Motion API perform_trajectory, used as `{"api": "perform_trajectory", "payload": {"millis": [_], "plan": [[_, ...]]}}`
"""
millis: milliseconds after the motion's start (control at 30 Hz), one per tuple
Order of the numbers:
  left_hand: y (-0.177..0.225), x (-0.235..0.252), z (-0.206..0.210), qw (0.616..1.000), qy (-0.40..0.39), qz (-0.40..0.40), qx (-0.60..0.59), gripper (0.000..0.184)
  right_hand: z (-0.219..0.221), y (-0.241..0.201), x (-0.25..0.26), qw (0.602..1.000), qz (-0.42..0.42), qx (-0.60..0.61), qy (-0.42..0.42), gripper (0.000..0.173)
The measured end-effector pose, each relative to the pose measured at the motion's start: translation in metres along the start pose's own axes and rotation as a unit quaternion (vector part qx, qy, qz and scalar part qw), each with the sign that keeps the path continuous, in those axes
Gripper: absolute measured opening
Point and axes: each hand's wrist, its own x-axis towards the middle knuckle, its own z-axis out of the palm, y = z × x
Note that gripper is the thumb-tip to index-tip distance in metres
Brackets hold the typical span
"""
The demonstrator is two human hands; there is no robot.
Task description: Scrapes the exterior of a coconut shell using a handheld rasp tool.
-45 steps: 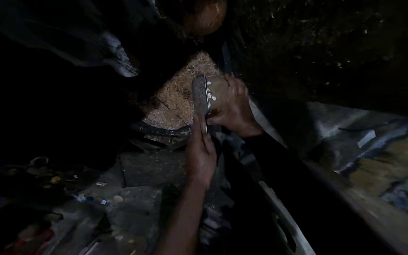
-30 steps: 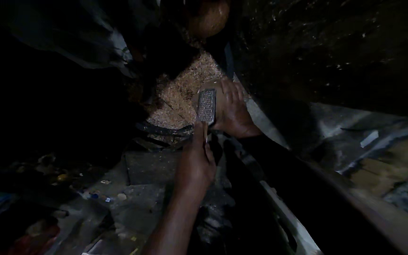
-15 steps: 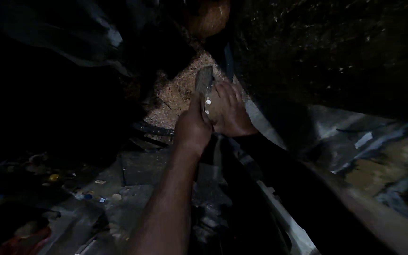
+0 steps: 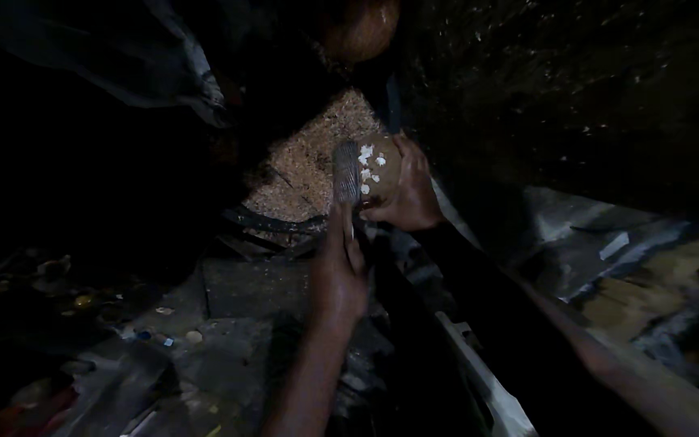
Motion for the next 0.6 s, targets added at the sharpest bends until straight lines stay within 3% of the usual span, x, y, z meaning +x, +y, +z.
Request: {"api": "perform_trajectory", "payload": {"millis": [67, 167, 267, 367, 433, 500, 600], "plan": [[-0.006, -0.022, 0.005, 1.000, -0.001, 0.008, 0.007, 0.069, 0.000, -0.001, 0.002, 1.000, 0.020, 0.013, 0.011, 0.142], [0.022, 0.018, -0.015, 0.999, -0.019, -0.030, 0.028, 0.065, 0.002, -0.009, 0.004, 1.000, 0.026, -0.001, 0.016, 0.145], [0.032, 0.039, -0.007, 1.000, 0.013, 0.005, 0.007, 0.071, 0.002, -0.013, 0.006, 0.999, 0.023, -0.031, 0.001, 0.142], [-0.012, -0.010, 0.025, 0.998, 0.007, 0.048, -0.036, 0.084, -0.001, -0.012, 0.008, 0.998, 0.058, -0.015, 0.001, 0.140], [-0.038, -0.032, 0.038, 0.996, 0.032, 0.045, -0.069, 0.071, -0.019, -0.021, 0.005, 0.995, 0.093, -0.017, -0.029, 0.138], [-0.049, -0.027, 0.038, 0.990, 0.044, -0.003, -0.135, 0.065, -0.040, -0.030, 0.006, 0.991, 0.101, 0.008, -0.089, 0.138], [-0.045, 0.004, 0.035, 0.970, 0.007, -0.055, -0.236, 0.064, -0.024, -0.003, 0.030, 0.994, 0.042, 0.063, -0.081, 0.132]]}}
